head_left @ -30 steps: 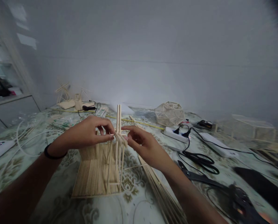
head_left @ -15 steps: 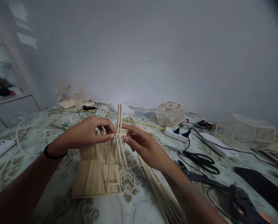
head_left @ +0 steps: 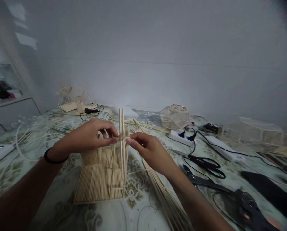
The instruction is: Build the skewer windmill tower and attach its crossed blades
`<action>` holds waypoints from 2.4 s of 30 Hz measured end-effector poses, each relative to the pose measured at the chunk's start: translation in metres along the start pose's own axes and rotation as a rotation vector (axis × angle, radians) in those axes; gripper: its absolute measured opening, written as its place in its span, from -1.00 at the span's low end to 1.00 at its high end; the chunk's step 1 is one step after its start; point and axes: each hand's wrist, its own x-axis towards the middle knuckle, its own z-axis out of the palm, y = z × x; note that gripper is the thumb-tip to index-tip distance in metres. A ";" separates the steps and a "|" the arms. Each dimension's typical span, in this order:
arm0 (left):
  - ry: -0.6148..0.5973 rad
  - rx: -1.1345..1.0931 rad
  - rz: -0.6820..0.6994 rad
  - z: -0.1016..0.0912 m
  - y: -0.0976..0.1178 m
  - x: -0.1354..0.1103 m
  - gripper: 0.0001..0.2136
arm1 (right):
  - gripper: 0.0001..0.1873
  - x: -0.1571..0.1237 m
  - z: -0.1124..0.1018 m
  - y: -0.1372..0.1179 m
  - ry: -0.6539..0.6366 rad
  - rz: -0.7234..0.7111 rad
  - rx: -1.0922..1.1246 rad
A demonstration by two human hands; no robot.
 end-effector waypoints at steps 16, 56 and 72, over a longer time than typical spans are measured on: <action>0.001 -0.004 -0.008 0.001 -0.002 -0.001 -0.81 | -0.44 0.001 -0.002 -0.001 -0.030 -0.016 0.006; 0.184 -0.096 -0.382 0.006 -0.082 -0.085 0.01 | -0.49 -0.041 -0.012 0.013 -0.254 0.134 0.005; 0.417 -0.208 -0.427 0.058 -0.054 -0.103 -0.19 | -0.44 -0.062 0.075 0.006 0.192 0.244 0.196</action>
